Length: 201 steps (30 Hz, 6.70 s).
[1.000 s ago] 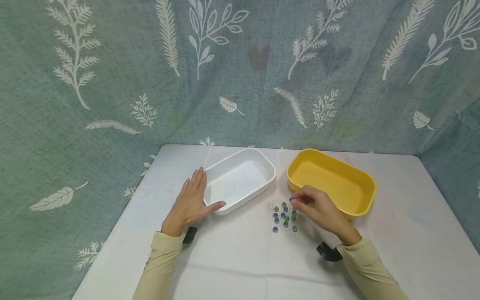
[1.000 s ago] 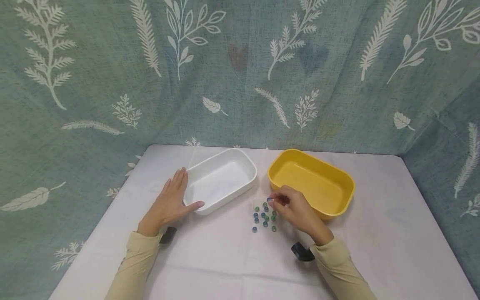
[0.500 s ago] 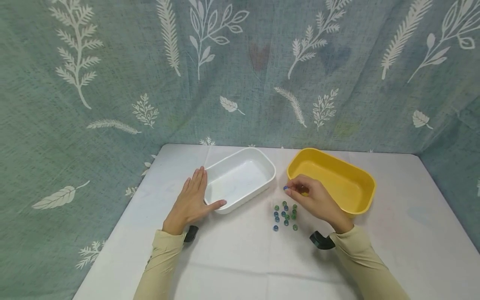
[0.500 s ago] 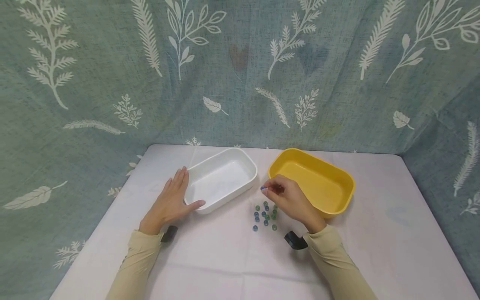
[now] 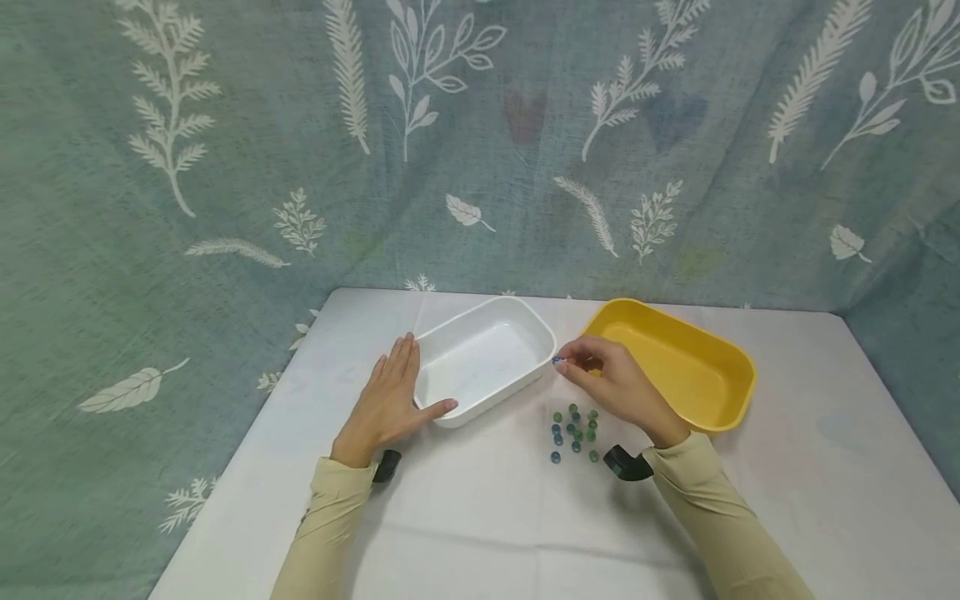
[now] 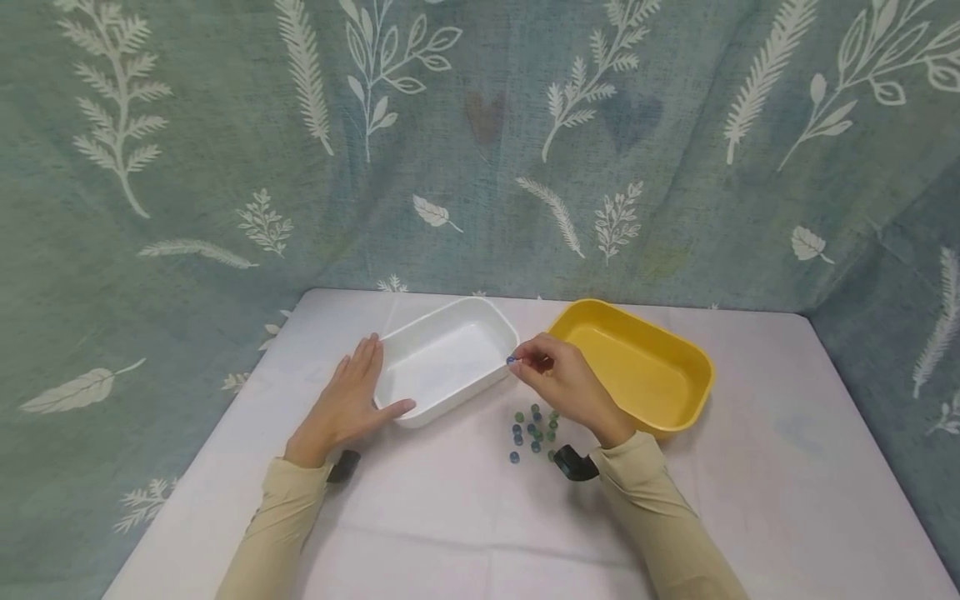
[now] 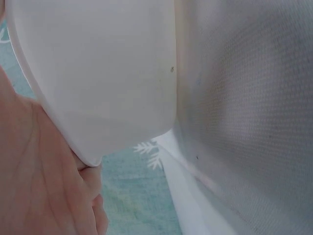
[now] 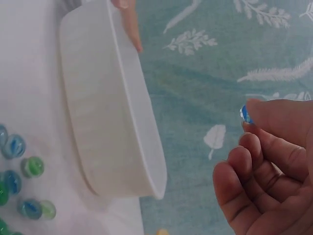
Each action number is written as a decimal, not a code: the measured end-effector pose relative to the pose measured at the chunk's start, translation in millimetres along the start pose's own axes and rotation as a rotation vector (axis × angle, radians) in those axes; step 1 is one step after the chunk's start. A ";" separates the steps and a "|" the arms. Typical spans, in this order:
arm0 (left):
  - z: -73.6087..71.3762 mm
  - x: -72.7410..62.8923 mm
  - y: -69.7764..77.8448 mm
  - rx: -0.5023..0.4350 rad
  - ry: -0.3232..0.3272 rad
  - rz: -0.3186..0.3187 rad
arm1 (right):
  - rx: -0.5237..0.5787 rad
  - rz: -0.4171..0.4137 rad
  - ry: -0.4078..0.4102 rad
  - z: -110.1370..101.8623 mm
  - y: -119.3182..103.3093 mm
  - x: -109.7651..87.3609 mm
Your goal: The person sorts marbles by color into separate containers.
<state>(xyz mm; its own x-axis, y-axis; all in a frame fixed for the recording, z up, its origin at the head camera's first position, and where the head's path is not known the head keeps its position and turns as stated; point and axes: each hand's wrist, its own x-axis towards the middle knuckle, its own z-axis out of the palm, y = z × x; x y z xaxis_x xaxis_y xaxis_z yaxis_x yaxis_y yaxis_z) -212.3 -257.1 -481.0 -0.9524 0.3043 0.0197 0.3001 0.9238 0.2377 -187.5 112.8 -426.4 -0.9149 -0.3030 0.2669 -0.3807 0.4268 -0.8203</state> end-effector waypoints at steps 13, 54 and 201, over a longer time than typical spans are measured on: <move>0.0 -0.2 -0.3 0.002 0.000 -0.001 | 0.055 -0.024 -0.003 12.7 -12.7 27.6; -0.8 -1.5 1.2 -0.003 0.004 -0.002 | 0.107 -0.018 -0.106 54.8 -23.0 97.5; 1.7 -1.6 -4.8 0.003 -0.013 -0.009 | -0.043 -0.009 -0.105 22.8 -17.7 40.6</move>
<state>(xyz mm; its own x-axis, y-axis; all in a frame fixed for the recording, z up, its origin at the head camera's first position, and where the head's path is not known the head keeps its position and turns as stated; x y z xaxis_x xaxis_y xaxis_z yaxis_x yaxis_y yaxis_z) -212.1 -261.6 -483.8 -0.9544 0.2985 0.0050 0.2913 0.9274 0.2349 -214.8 73.5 -412.6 -0.8931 -0.3937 0.2178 -0.3964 0.4593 -0.7950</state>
